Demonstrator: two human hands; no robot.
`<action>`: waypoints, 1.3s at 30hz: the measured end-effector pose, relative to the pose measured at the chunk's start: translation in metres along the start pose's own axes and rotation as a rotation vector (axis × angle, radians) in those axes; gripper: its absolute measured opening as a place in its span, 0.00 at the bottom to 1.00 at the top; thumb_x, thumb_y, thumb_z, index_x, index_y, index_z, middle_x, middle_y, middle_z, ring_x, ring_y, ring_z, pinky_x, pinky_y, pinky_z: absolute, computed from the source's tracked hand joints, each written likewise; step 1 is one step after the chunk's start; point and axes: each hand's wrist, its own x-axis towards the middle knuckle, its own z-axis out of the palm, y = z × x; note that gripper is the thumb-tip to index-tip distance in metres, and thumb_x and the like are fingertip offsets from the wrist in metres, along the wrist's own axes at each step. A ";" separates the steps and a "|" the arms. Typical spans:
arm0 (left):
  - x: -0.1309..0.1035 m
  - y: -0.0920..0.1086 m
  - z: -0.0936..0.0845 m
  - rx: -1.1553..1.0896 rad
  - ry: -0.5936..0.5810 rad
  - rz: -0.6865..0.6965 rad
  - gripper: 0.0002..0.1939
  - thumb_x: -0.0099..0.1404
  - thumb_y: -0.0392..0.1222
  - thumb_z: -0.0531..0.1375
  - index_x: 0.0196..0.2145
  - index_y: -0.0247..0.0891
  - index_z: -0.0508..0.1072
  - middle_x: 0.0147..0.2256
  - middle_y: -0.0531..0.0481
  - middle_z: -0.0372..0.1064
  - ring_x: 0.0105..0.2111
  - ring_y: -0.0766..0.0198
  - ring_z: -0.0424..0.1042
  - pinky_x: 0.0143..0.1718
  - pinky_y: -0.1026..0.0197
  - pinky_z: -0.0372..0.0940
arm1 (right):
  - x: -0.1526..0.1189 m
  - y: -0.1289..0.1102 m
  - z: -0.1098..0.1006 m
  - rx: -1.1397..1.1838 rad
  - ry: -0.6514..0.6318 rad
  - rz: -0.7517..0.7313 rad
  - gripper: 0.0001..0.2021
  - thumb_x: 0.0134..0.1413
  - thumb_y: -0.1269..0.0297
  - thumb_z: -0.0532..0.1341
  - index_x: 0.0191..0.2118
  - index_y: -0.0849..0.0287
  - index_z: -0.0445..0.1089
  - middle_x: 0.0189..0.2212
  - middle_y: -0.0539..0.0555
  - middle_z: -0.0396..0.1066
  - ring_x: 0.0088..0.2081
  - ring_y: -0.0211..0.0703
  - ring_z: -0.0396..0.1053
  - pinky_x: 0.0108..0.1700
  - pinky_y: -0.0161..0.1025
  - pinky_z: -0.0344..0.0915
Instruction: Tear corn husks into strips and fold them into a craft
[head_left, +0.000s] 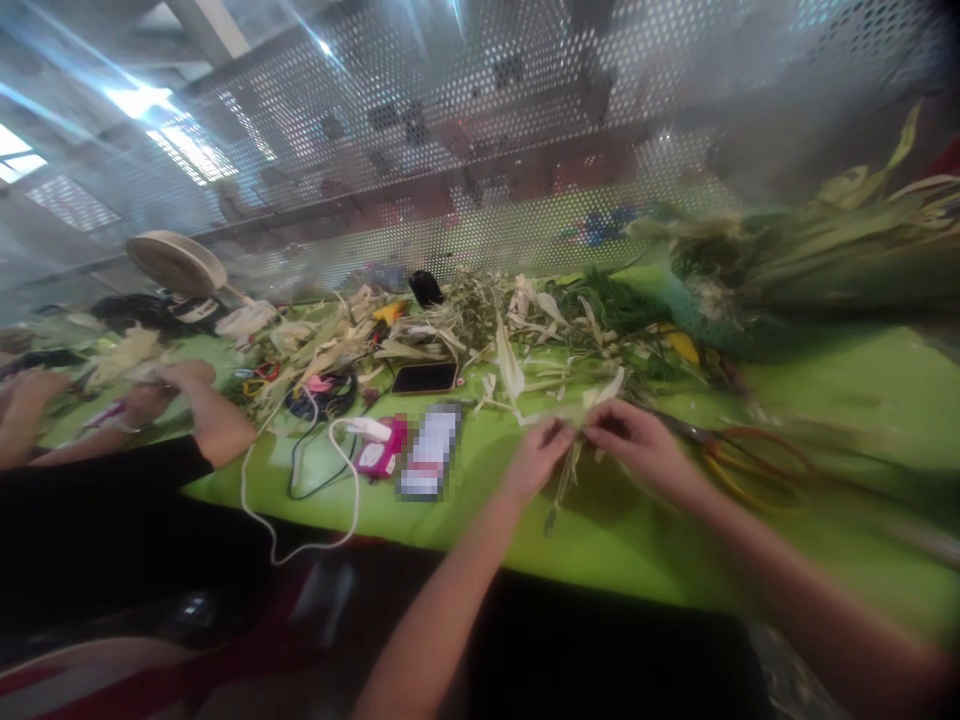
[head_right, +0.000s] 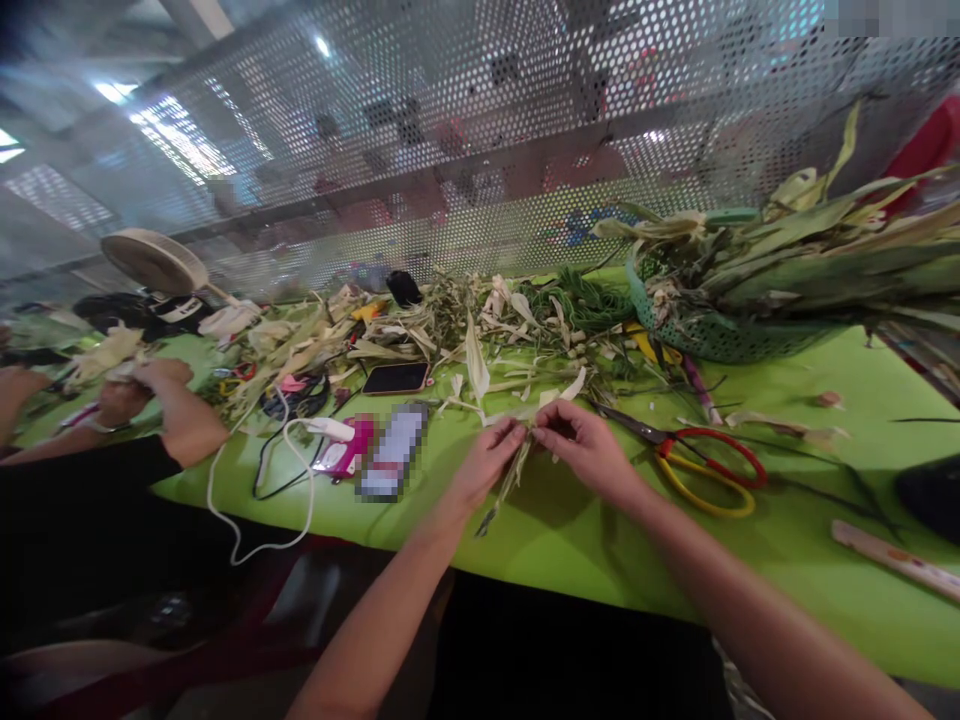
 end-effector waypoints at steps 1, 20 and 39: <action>0.000 0.001 0.000 -0.004 -0.037 -0.016 0.16 0.61 0.55 0.64 0.31 0.38 0.72 0.29 0.52 0.67 0.29 0.66 0.64 0.34 0.62 0.58 | 0.000 -0.001 -0.001 0.028 0.004 -0.002 0.11 0.54 0.55 0.65 0.33 0.56 0.69 0.29 0.50 0.70 0.31 0.41 0.68 0.36 0.40 0.67; 0.001 0.003 0.000 -0.167 0.115 -0.009 0.14 0.57 0.49 0.67 0.31 0.36 0.72 0.25 0.54 0.66 0.25 0.70 0.63 0.29 0.65 0.56 | 0.001 -0.002 -0.004 0.180 -0.002 0.049 0.13 0.50 0.54 0.69 0.34 0.58 0.71 0.29 0.52 0.73 0.31 0.42 0.71 0.35 0.41 0.69; 0.001 0.006 -0.005 -0.088 0.227 0.068 0.10 0.60 0.48 0.62 0.29 0.38 0.71 0.23 0.54 0.66 0.22 0.70 0.60 0.27 0.64 0.54 | -0.047 0.011 -0.097 -0.913 0.253 -0.010 0.06 0.57 0.65 0.61 0.39 0.54 0.76 0.38 0.61 0.77 0.35 0.53 0.73 0.37 0.46 0.65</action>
